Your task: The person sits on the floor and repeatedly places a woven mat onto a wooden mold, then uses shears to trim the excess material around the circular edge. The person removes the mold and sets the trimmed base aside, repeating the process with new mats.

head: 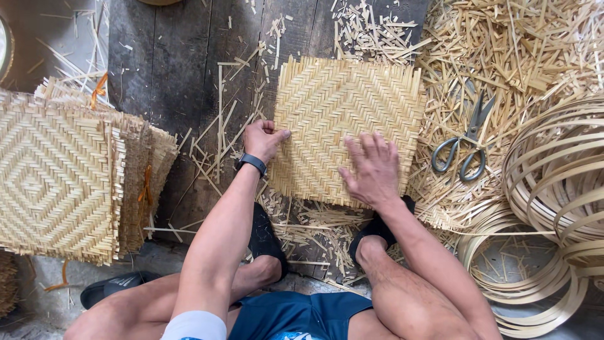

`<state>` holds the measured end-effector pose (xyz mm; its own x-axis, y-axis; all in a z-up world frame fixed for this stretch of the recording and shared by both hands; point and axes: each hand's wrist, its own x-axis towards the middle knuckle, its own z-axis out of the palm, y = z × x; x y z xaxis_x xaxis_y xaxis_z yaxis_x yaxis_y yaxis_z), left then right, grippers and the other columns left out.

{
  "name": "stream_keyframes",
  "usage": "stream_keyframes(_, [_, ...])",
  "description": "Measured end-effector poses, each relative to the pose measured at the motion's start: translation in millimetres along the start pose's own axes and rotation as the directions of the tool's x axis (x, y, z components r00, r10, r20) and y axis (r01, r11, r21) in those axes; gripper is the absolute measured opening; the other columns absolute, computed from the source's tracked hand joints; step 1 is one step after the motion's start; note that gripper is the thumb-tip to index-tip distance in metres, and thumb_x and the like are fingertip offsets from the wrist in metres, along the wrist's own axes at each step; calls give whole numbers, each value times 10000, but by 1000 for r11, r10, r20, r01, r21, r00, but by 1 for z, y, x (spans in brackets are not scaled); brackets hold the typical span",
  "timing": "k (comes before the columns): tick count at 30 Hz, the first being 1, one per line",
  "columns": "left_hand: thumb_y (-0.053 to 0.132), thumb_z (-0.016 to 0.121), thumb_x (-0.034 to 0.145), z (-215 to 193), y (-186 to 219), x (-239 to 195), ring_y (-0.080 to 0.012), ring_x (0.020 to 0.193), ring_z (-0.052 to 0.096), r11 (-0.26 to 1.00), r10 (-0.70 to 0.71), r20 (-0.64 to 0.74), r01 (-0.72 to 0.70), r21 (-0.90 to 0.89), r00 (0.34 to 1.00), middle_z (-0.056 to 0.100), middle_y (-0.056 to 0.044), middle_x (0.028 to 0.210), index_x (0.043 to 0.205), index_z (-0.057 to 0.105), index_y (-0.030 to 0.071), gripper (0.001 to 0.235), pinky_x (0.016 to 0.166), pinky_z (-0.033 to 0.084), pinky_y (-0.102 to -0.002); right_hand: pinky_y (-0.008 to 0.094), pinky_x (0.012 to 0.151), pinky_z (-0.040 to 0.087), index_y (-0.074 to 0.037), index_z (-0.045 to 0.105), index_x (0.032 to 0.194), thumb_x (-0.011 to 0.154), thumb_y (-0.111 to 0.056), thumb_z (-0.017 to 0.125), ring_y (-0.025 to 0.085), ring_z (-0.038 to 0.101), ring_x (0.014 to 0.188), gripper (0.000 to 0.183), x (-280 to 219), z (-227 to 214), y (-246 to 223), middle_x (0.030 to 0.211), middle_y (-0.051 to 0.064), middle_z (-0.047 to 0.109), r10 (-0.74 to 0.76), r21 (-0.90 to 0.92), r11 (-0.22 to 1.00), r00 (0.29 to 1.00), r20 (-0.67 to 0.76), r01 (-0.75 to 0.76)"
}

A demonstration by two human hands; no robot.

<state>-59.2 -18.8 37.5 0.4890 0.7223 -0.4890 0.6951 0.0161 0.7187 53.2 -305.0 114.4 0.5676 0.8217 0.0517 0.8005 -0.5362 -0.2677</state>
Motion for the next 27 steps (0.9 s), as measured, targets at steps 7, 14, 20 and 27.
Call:
stream_keyframes(7, [59,685,884,19,78,-146,-204,676,660,798,595,-57,-580,166,802,682,-91,826,870,648,93,53,609,530,-338,686,1159,196,-207,404,1548,913,-637,607,438,258,1445,793,-6,25,-5,1482,210,392,-23,-95,995,997,77,30])
stream_keyframes(14, [41,657,820,61,92,-211,-308,823,636,578,783,143,-793,193,605,649,-115,867,908,581,56,117,734,532,-431,684,1179,181,-167,392,1565,941,-601,584,439,258,1467,784,-21,38,4,1524,214,370,-30,19,999,999,30,30])
stream_keyframes(20, [91,774,848,-6,72,-105,-175,764,723,976,214,-123,-219,-22,969,744,-85,880,1010,626,63,221,710,588,-322,679,1173,180,-181,392,1596,938,-586,575,435,262,1461,794,-10,32,-12,1545,195,369,4,-187,982,995,98,15])
stream_keyframes(27, [175,902,727,-11,24,-32,-175,849,729,993,4,-26,-1,116,1000,763,-82,962,1036,671,47,407,777,592,-315,676,1161,193,-203,426,1570,932,-597,606,420,271,1454,771,-7,26,-22,1528,188,369,-3,-105,994,995,104,14])
